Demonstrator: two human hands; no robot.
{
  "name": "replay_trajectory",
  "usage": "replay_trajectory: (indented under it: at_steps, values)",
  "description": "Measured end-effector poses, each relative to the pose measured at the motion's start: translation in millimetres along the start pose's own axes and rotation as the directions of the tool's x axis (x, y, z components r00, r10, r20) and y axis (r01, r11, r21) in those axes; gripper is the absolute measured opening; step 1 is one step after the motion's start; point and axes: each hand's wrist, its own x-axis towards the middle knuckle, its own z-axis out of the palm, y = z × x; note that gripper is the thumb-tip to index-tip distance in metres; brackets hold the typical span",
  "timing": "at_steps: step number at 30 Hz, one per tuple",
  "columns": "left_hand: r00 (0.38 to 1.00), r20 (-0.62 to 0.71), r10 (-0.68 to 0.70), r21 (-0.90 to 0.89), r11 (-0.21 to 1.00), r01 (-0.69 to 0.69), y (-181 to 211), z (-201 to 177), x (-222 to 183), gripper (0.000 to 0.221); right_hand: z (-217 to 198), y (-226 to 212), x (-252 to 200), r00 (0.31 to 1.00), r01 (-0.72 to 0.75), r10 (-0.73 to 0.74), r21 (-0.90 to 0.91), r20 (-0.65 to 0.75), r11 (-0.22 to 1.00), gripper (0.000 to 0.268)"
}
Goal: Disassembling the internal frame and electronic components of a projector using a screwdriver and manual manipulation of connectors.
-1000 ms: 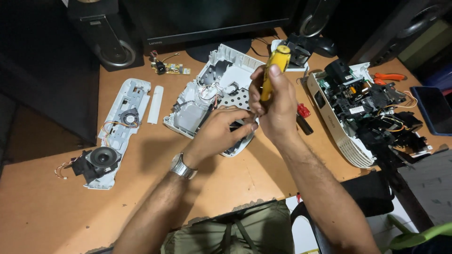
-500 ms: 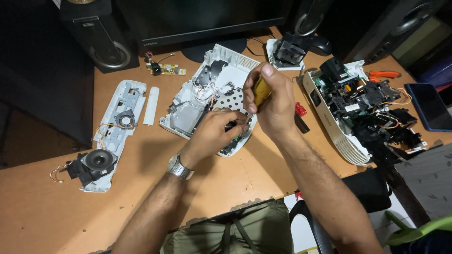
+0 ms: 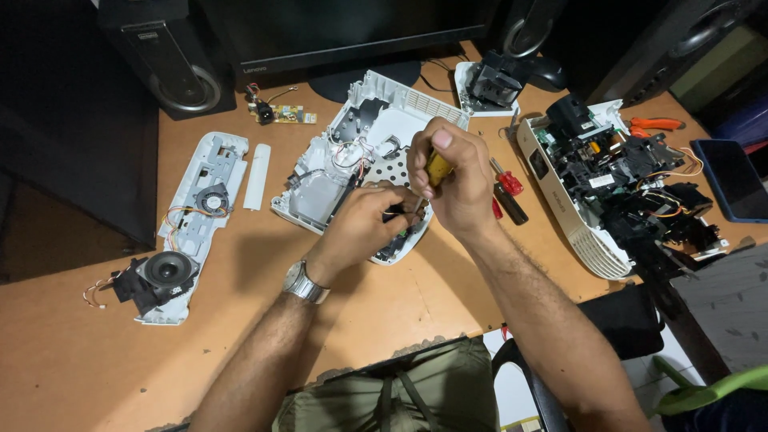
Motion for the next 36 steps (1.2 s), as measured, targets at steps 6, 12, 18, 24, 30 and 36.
replay_trajectory:
  at_steps: [6,12,18,24,30,36]
  values:
    - [1.000,-0.005,0.022,0.001,1.000,-0.022,-7,3,-2,0.009,-4,5,0,0.999,0.010,-0.010,0.005,0.040,1.000,0.037]
    - [1.000,0.008,0.002,-0.011,1.000,-0.002,-4,2,-2,0.008,0,6,2,0.996,-0.048,0.042,0.082,0.074,0.995,0.050]
    - [0.997,0.037,0.069,-0.044,0.997,-0.067,18,-9,2,0.005,-19,31,11,0.952,-0.179,0.115,0.215,0.283,0.960,0.047]
    - [0.997,0.047,0.068,-0.071,0.995,-0.065,13,-8,-3,0.007,-29,29,30,0.699,-0.425,0.083,0.320,0.711,0.847,0.044]
    - [1.000,0.016,0.017,-0.084,0.996,-0.016,12,-8,-2,0.010,-25,-12,24,0.894,-0.140,0.135,-0.021,0.428,0.990,0.037]
    - [1.000,-0.026,0.002,-0.056,0.998,-0.003,8,-5,-1,0.008,-13,-82,10,0.949,0.204,-0.003,-0.607,0.315,0.768,0.021]
